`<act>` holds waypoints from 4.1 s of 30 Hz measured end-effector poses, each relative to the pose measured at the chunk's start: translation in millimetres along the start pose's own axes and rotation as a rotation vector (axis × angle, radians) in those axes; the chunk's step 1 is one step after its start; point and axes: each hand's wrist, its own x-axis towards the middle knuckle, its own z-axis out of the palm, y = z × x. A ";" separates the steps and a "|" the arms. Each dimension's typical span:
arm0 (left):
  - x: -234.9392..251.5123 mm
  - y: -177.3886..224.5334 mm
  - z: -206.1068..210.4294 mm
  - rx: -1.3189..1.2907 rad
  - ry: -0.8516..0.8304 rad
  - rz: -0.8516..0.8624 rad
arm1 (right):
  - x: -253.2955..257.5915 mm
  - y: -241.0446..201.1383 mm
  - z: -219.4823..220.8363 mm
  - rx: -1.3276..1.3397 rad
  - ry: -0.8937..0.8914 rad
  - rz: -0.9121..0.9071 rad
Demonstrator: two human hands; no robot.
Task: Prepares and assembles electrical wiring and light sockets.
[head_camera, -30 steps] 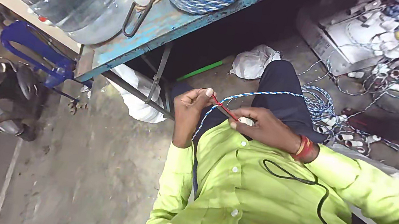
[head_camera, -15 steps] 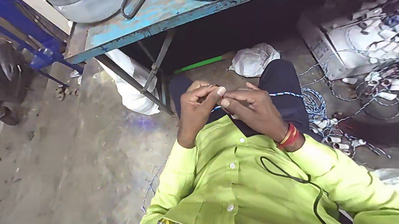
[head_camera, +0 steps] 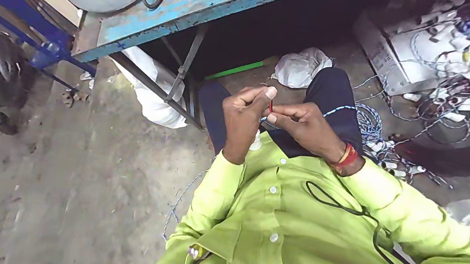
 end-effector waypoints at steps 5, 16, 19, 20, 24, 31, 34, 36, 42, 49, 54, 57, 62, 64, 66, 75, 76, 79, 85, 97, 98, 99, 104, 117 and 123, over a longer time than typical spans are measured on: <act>26.9 4.8 -8.2 0.280 -0.261 -0.014 | 0.8 3.2 -1.2 0.141 0.077 0.178; -22.4 -9.6 -83.2 0.170 -0.600 -0.395 | -5.0 -3.9 -5.5 0.485 0.142 0.139; -31.8 -15.9 -90.6 -0.061 -0.582 -0.482 | -4.6 -1.8 -7.6 0.437 0.139 0.148; -30.3 -18.8 -91.8 -0.118 -0.582 -0.508 | -3.9 -3.1 -7.9 0.444 0.136 0.165; -35.9 -16.5 -89.4 -0.209 -0.569 -0.533 | -3.0 -7.2 -10.1 0.493 0.112 0.195; -52.8 -12.2 -82.8 -0.215 -0.462 -0.471 | -6.4 -7.0 -13.1 0.386 0.000 0.114; -55.5 -7.3 -86.1 -0.062 -0.442 -0.344 | -5.9 -7.7 -13.1 0.340 -0.016 0.084; -54.0 -5.6 -85.4 0.065 -0.409 -0.220 | -5.5 -8.5 -13.9 0.314 -0.011 0.065; -53.2 -4.7 -87.3 0.092 -0.437 -0.060 | -4.1 -9.8 -13.5 0.284 0.056 0.006; -62.5 -4.6 -94.5 0.097 -0.508 -0.264 | -17.8 -29.1 -10.6 0.268 0.046 0.030; -57.0 -13.8 -93.4 -0.009 -0.526 -0.306 | -7.0 -15.7 -14.6 0.311 0.098 0.093; -62.9 -6.2 -95.0 -0.106 -0.547 -0.348 | -4.3 -15.2 -15.7 0.314 0.126 0.154; -60.9 -11.3 -96.5 -0.279 -0.572 -0.366 | -4.0 -18.4 -16.3 0.284 0.137 0.212; -61.2 -10.7 -97.2 -0.313 -0.570 -0.382 | -3.9 -18.7 -16.3 0.289 0.142 0.235; -61.0 -9.4 -97.7 -0.337 -0.571 -0.386 | -3.6 -18.4 -16.6 0.294 0.138 0.246; -61.8 -7.8 -96.1 -0.109 -0.577 -0.422 | -3.1 -16.0 -17.2 0.343 0.163 0.221; -61.6 -11.0 -96.4 -0.087 -0.587 -0.451 | -3.4 -16.0 -17.0 0.349 0.163 0.224; -59.3 -20.2 -94.7 -0.100 -0.591 -0.549 | -3.3 -15.4 -17.7 0.365 0.153 0.231; -58.6 -24.4 -96.6 -0.170 -0.468 -0.582 | -2.9 -11.3 -21.8 0.393 0.174 0.247; -69.2 -14.9 -95.3 0.075 -0.256 -0.391 | -3.3 -10.0 -18.3 0.373 0.258 0.201; -66.3 -15.3 -93.4 0.100 -0.242 -0.380 | -2.9 -10.7 -17.6 0.362 0.271 0.212; -63.7 -15.8 -91.6 0.123 -0.231 -0.368 | -2.5 -11.4 -17.2 0.353 0.278 0.228; -65.6 -13.4 -90.8 0.194 -0.222 -0.304 | -2.5 -12.1 -17.5 0.311 0.263 0.256; -73.0 -12.3 -93.2 0.187 -0.236 -0.335 | -3.4 -7.3 -18.0 0.317 0.246 0.165; -75.2 -14.8 -93.4 0.212 -0.177 -0.311 | -6.9 4.7 -26.2 0.038 0.024 -0.015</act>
